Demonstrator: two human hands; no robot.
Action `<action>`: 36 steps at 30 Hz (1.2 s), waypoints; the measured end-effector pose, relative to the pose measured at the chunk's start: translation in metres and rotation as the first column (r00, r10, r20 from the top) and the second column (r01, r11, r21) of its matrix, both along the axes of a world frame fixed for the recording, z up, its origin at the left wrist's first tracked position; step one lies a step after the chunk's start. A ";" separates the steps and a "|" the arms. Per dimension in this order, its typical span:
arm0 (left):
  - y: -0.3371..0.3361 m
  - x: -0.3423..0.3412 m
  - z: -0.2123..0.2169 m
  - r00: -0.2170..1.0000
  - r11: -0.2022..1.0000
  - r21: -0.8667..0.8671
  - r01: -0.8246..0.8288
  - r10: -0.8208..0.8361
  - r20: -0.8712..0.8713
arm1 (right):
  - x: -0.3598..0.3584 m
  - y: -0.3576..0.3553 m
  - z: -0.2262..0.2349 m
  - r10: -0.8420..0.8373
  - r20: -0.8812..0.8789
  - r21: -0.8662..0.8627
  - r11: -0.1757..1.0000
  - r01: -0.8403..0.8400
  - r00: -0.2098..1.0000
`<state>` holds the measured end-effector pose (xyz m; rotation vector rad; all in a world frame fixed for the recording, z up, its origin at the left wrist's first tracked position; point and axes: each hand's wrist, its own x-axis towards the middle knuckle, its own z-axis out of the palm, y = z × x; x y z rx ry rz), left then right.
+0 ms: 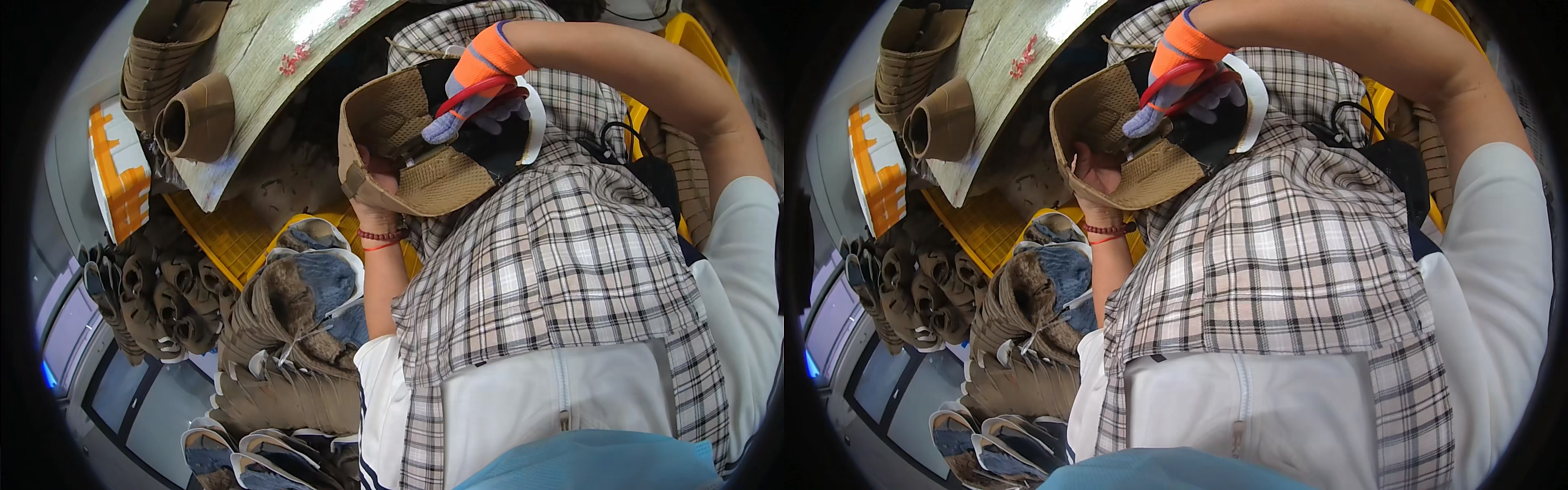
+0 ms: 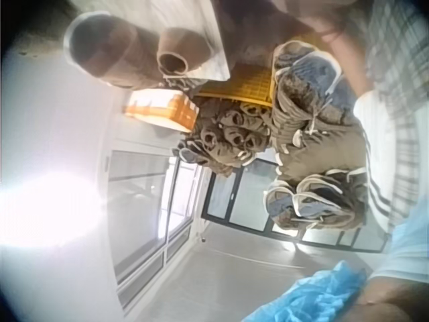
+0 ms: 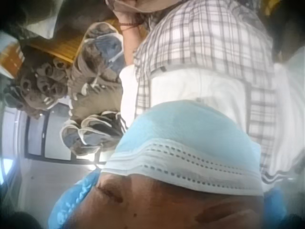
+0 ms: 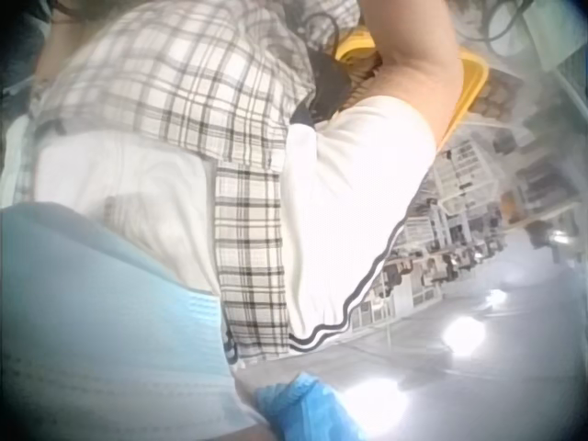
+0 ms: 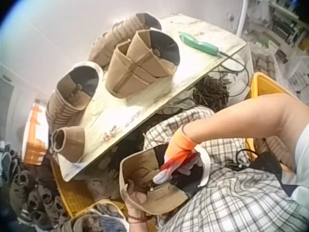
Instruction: The person trims the edges of brown shoe uppers using scissors and a green handheld tool. They repeatedly pick up shoe uppers from a yellow crate, trim the edges, and place them on a table. The person wears orange and gray gloves and works at a cluttered workstation.
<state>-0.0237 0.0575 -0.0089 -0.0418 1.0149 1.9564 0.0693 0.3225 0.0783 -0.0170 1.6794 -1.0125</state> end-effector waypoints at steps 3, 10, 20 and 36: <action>0.007 0.005 0.012 0.998 0.999 -0.039 0.019 -0.021 -0.053 | -0.003 0.005 -0.022 0.103 -0.094 -0.116 0.987 -0.114 0.990; 0.009 0.008 0.020 0.995 0.998 -0.038 0.048 -0.051 -0.088 | 0.007 -0.008 0.002 -0.108 -0.109 0.129 0.984 0.121 0.988; 0.009 0.008 0.021 1.000 0.999 -0.041 0.019 -0.020 -0.021 | 0.030 -0.028 0.011 -0.098 -0.381 0.203 0.961 0.187 0.919; -0.012 0.023 0.221 -0.311 0.843 -0.382 -0.378 -0.504 -0.806 | 0.130 0.045 -0.070 -0.350 -0.192 -0.497 0.840 0.216 0.917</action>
